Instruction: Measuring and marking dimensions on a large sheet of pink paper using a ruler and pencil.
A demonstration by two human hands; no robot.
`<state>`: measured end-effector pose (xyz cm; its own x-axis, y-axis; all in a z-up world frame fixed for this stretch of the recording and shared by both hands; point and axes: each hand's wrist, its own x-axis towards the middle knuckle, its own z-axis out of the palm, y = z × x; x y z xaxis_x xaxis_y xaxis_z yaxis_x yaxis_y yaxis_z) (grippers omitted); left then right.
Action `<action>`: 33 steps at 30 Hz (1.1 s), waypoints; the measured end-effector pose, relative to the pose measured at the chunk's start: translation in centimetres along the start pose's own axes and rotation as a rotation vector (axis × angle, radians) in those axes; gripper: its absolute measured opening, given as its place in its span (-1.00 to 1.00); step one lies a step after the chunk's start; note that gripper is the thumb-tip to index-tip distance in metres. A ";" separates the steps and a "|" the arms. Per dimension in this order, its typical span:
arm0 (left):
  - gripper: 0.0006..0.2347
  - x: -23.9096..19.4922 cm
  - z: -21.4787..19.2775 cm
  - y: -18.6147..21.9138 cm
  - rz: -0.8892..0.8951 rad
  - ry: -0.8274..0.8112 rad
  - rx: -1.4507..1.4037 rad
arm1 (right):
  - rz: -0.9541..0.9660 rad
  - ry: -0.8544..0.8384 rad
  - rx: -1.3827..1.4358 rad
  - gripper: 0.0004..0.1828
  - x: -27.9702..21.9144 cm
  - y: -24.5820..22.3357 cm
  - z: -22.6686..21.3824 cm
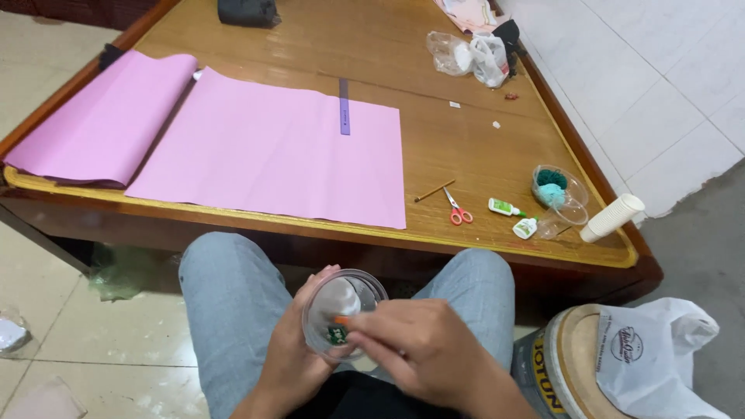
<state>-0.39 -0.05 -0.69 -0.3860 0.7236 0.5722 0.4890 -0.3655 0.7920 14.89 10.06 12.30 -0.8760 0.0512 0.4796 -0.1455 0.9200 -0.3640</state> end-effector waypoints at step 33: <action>-0.33 0.1 0.3 0.1 0.016 -0.007 0.037 | 0.039 0.030 -0.134 -0.87 0.0 0.5 0.0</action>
<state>-0.18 0.14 -0.66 -0.3726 0.7221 0.5828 0.5233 -0.3552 0.7746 14.82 10.52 12.14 -0.8655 0.0979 0.4912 -0.0470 0.9605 -0.2742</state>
